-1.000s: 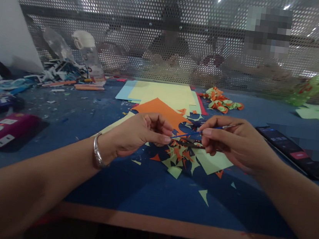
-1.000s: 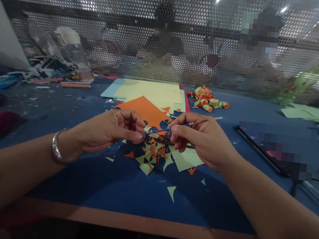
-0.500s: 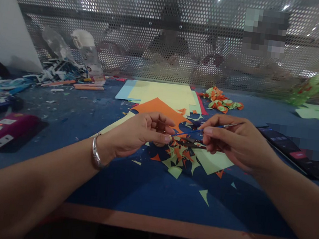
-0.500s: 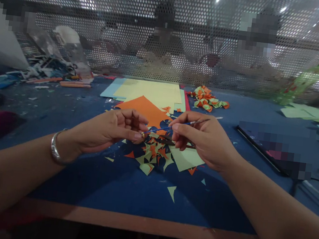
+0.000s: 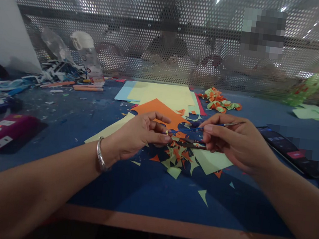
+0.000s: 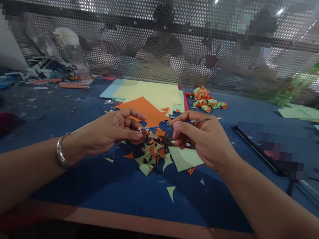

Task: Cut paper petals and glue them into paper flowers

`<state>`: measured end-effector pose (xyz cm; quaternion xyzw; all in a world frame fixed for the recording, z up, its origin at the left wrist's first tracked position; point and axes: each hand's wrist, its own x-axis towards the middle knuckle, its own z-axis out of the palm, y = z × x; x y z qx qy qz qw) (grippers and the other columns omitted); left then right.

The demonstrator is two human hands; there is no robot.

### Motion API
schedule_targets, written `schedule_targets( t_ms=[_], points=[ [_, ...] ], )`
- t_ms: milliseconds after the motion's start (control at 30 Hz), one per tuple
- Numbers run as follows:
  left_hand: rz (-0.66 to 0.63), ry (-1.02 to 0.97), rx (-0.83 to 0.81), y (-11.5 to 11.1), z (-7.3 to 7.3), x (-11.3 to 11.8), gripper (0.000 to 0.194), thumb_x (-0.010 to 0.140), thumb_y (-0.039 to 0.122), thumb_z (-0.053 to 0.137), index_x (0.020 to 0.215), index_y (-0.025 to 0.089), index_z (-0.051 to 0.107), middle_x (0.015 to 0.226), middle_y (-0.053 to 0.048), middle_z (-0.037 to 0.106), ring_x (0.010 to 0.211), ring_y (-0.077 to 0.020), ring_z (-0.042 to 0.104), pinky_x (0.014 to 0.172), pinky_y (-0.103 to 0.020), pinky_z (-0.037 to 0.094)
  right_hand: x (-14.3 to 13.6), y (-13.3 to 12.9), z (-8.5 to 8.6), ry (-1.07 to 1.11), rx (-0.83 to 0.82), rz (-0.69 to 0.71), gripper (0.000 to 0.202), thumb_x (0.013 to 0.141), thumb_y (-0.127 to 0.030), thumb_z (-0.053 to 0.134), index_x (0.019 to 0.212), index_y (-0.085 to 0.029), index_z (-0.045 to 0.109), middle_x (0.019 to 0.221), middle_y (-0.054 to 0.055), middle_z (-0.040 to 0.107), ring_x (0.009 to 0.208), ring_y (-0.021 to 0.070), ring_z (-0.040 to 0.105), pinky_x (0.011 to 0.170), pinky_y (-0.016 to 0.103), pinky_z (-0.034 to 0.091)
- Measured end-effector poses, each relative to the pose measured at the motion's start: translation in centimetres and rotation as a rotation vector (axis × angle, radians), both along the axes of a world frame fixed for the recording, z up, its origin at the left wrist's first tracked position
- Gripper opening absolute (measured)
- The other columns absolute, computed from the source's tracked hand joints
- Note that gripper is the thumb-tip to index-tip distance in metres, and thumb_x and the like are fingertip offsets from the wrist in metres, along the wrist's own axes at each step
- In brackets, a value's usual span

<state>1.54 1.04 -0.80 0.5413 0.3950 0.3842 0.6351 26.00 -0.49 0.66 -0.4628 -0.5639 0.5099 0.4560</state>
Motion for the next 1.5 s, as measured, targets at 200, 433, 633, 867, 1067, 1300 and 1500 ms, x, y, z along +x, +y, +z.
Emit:
schedule_targets(
  t_ms=[200,433,633,867,1067,1300,1500],
  points=[
    [0.03,-0.073,-0.028,0.3,-0.1,-0.2,0.04,0.072,0.002,0.078,0.105,0.013,0.058,0.079,0.0,0.069,0.072,-0.0125,0.067,0.07,-0.026,0.053,-0.1,-0.1,0.1,0.027,0.007,-0.031,0.021,0.073,-0.033,0.084,0.072,-0.019,0.069,0.061,-0.001,0.066,0.048,0.0072,0.057,0.048,0.018,0.049],
    [0.045,-0.088,-0.028,0.1,0.1,0.0,0.04,0.074,0.001,0.077,0.107,0.013,0.059,0.077,0.0,0.068,0.069,-0.0104,0.066,0.066,-0.023,0.053,-0.3,0.0,0.2,0.035,0.02,-0.033,0.02,0.074,-0.032,0.084,0.073,-0.018,0.069,0.061,0.0,0.066,0.047,0.0077,0.058,0.047,0.019,0.049],
    [0.142,-0.117,0.01,0.3,0.5,-0.1,0.034,0.08,0.001,0.071,0.109,0.013,0.056,0.076,-0.001,0.07,0.074,-0.013,0.07,0.073,-0.025,0.054,-0.2,0.0,0.3,0.074,0.074,-0.062,0.015,0.078,-0.024,0.079,0.07,-0.018,0.068,0.059,-0.001,0.063,0.047,0.0077,0.057,0.044,0.018,0.048],
    [0.145,-0.098,0.125,1.0,0.6,-0.7,0.048,0.077,0.003,0.075,0.118,0.015,0.056,0.08,-0.001,0.072,0.076,-0.0128,0.069,0.076,-0.027,0.052,0.3,0.0,0.2,0.016,0.276,-0.099,0.012,0.083,-0.02,0.074,0.073,-0.018,0.069,0.06,0.0,0.064,0.047,0.01,0.059,0.042,0.021,0.047],
    [0.141,-0.099,0.122,0.5,0.5,-0.3,0.055,0.071,0.003,0.08,0.118,0.016,0.056,0.078,0.001,0.071,0.078,-0.0128,0.069,0.08,-0.027,0.051,0.2,-0.5,0.2,0.018,0.292,-0.103,0.009,0.084,-0.022,0.075,0.077,-0.018,0.07,0.061,0.0,0.064,0.047,0.0105,0.058,0.041,0.022,0.046],
    [0.172,0.007,0.209,1.2,0.2,-0.8,0.047,0.075,0.009,0.076,0.117,0.016,0.055,0.08,0.0,0.071,0.077,-0.0137,0.068,0.076,-0.029,0.052,0.2,-0.5,0.2,-0.021,0.314,-0.103,0.011,0.085,-0.022,0.074,0.075,-0.019,0.07,0.062,0.0,0.065,0.049,0.0104,0.059,0.044,0.022,0.05],
    [0.183,0.565,0.623,3.2,-0.2,-2.4,0.016,0.08,0.017,0.071,0.096,0.014,0.068,0.09,-0.006,0.073,0.08,-0.016,0.066,0.077,-0.031,0.05,0.2,-0.5,0.1,-0.082,0.322,-0.124,0.01,0.083,-0.022,0.074,0.074,-0.018,0.072,0.062,0.0,0.064,0.049,0.0091,0.058,0.042,0.019,0.049]
  ],
)
